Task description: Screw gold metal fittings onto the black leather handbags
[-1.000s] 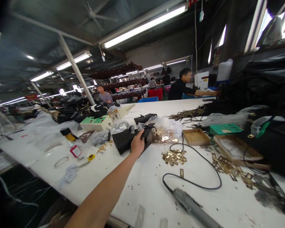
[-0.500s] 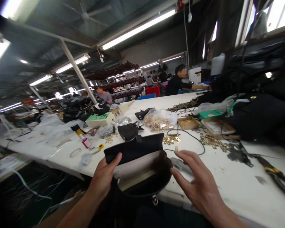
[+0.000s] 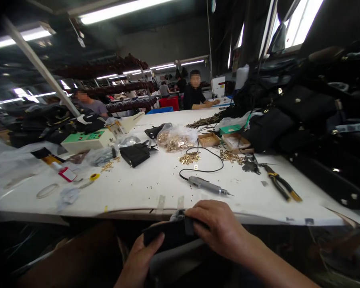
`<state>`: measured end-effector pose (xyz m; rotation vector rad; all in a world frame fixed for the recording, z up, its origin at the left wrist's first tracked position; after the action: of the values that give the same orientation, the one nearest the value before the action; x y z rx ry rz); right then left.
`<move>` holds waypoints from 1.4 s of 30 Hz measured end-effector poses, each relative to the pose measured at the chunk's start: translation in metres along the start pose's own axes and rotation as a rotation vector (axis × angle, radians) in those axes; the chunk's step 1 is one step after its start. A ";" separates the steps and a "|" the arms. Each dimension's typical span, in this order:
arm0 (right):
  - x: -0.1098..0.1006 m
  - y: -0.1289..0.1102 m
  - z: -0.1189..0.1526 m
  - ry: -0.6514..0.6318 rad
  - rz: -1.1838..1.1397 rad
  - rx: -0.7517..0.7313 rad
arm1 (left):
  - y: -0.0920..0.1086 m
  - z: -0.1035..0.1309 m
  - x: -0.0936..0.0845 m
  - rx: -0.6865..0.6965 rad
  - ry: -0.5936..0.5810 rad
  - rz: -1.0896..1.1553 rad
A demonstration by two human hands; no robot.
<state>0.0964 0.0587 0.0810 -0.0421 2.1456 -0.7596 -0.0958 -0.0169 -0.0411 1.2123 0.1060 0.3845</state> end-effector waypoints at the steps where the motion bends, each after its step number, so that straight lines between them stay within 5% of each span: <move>1: 0.000 0.006 0.000 0.015 -0.013 0.022 | 0.000 -0.008 0.006 0.018 -0.034 0.000; 6: 0.005 0.050 -0.002 0.062 -0.107 0.225 | 0.008 -0.047 0.014 0.124 -0.093 -0.232; 10: 0.018 0.075 -0.015 0.009 -0.163 0.317 | 0.052 -0.047 -0.011 0.427 0.268 -0.559; 12: 0.024 0.085 -0.025 0.006 -0.239 0.363 | 0.078 -0.033 0.003 0.666 0.329 -0.699; 15: 0.036 0.099 -0.039 0.011 -0.409 0.434 | 0.089 -0.032 0.047 0.833 0.165 -0.855; 18: 0.042 0.109 -0.047 -0.023 -0.477 0.457 | 0.084 -0.056 0.073 0.779 0.055 -0.898; 21: 0.036 0.130 -0.052 -0.058 -0.475 0.498 | 0.078 -0.087 0.076 0.669 0.058 -0.849; 27: 0.001 0.236 -0.092 0.026 0.084 0.589 | 0.063 -0.132 0.077 0.455 -0.023 -0.709; 32: 0.032 0.309 -0.115 -0.122 0.231 0.643 | 0.049 -0.150 0.080 0.271 -0.111 -0.591; 36: 0.049 0.324 -0.114 -0.181 0.271 0.663 | 0.043 -0.153 0.077 0.281 -0.109 -0.602; 42: 0.046 0.334 -0.113 -0.135 0.246 0.710 | 0.032 -0.156 0.073 0.279 -0.160 -0.560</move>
<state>0.0594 0.3752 -0.0772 0.5166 1.6134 -1.2791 -0.0796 0.1570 -0.0583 1.4208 0.3602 -0.2248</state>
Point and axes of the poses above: each hand's wrist, its own z-axis away from the middle knuckle, its own x-axis out of the palm, y = z × x, the point moved 10 cm from there along -z, towards the middle knuckle, and after that the axes turned 4 degrees about -x, right-handed, at the moved point
